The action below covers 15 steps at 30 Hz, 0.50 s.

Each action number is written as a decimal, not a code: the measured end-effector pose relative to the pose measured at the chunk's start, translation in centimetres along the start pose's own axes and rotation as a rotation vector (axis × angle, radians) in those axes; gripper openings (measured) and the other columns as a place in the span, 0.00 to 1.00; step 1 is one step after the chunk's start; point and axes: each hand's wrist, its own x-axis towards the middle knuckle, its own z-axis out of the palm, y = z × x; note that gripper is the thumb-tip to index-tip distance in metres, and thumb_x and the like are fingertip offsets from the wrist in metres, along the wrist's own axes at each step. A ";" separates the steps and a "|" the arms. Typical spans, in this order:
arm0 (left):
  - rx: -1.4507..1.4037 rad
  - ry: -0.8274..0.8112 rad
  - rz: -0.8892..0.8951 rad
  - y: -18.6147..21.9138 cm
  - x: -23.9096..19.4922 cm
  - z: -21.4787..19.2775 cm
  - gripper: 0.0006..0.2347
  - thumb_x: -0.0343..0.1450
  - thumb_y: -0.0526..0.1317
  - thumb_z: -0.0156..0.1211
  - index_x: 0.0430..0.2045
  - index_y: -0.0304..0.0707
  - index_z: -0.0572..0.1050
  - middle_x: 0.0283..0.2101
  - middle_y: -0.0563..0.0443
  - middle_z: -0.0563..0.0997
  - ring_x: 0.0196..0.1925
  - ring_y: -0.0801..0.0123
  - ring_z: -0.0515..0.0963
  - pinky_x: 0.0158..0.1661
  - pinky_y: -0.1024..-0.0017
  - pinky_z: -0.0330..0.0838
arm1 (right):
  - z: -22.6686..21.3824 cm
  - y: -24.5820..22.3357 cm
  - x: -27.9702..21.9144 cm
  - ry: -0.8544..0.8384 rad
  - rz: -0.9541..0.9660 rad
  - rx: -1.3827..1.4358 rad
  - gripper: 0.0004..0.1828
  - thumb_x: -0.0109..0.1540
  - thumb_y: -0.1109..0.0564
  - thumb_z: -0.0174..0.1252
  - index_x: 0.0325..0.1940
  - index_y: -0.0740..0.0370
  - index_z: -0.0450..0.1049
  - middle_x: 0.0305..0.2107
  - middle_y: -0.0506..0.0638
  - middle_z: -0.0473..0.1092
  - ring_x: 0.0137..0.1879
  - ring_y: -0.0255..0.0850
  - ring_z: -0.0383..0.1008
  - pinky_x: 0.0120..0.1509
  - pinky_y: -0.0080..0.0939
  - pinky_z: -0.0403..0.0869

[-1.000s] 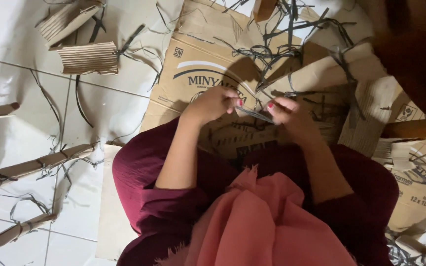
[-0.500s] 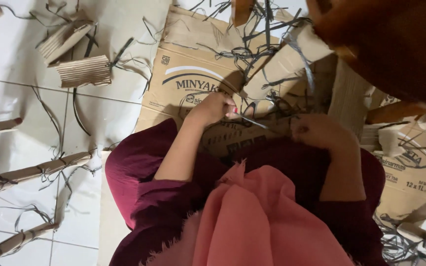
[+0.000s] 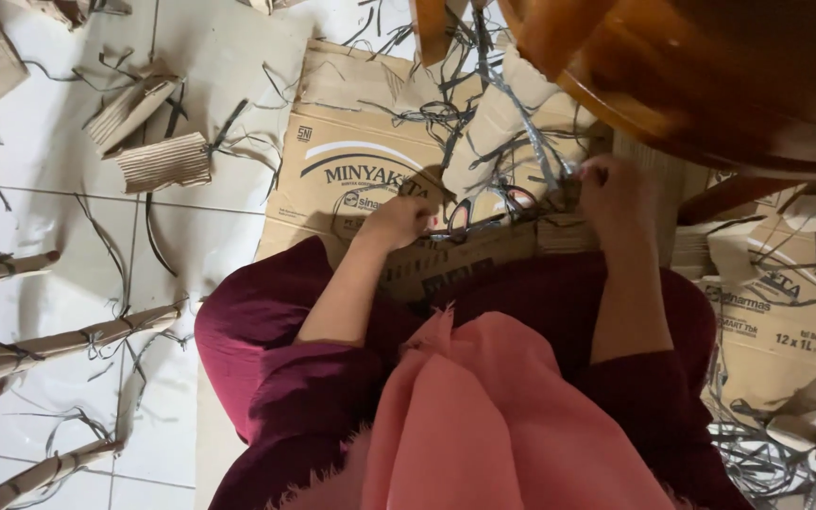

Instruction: The person sits on the floor and ties a dark cord around a small piece of cardboard. They wrap the cord around the cardboard multiple times and secure it with a knot. The person then picks up another piece of cardboard and repeats the process of wrapping and tying the cord.

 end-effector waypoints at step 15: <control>-0.212 0.665 0.430 5.7 0.3 -7.7 0.38 0.71 0.23 0.63 0.73 0.43 0.48 0.77 0.39 0.46 0.79 0.48 0.49 0.77 0.48 0.47 | 4.7 -6.4 5.9 0.218 -0.590 0.476 0.05 0.70 0.67 0.58 0.46 0.64 0.79 0.42 0.56 0.79 0.47 0.46 0.82 0.52 0.42 0.82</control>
